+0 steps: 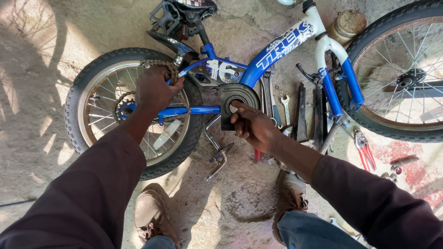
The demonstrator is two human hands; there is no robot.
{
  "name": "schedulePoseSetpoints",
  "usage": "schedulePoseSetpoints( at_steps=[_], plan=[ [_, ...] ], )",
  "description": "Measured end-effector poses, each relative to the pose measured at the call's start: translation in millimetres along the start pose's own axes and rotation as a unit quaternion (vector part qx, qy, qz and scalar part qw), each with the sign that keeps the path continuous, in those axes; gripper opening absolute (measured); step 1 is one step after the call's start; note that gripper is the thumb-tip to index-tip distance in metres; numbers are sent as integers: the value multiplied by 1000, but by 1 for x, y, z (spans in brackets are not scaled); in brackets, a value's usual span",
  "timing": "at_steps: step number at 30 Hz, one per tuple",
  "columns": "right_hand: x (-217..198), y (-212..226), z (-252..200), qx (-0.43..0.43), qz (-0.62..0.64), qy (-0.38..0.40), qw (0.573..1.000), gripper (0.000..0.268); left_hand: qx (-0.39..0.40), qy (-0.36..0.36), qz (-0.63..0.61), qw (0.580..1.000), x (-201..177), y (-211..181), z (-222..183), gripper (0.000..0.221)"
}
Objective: Cleaning the bottom bracket area, applying grease to the bearings, and reassembling the crankset on a bicycle.
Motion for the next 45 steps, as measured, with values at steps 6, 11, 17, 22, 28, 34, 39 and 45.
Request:
schedulePoseSetpoints(
  at_steps=[6, 11, 17, 22, 28, 34, 39, 45],
  plan=[
    [-5, -3, -2, 1, -55, 8, 998, 46, 3, -9, 7, 1000, 3, 3, 1, 61],
    [0, 0, -1, -13, -40, -22, 999, 42, 3, -19, -11, 1000, -2, -2, 0, 59],
    [-14, -4, 0, -49, -50, -116, 991, 28, 8, -17, -17, 1000, -5, -5, -2, 58],
    [-25, 3, 1, -106, -71, -160, 979, 9, 12, -7, -15, 1000, -7, -7, -1, 54],
    [-26, 15, 0, -173, -122, -154, 965, 16, 9, -12, -15, 1000, -2, -2, 0, 57],
    [1, 0, 3, -59, -121, -43, 990, 65, 12, -16, -27, 999, -4, -2, 0, 57],
    [15, -6, -7, -29, -90, -3, 996, 63, 8, -9, -38, 999, -5, -4, -4, 57],
    [-12, 3, 5, -78, -265, 63, 959, 51, 12, -9, -18, 1000, -7, -7, -4, 54]
  ],
)
Point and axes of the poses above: each hand's wrist, its own z-axis towards the middle knuckle, its own x-axis out of the palm, y = z × x, the point moved 7 cm from there along z, towards the middle knuckle, and after that the axes turned 3 degrees about -x, right-handed, at the moved point
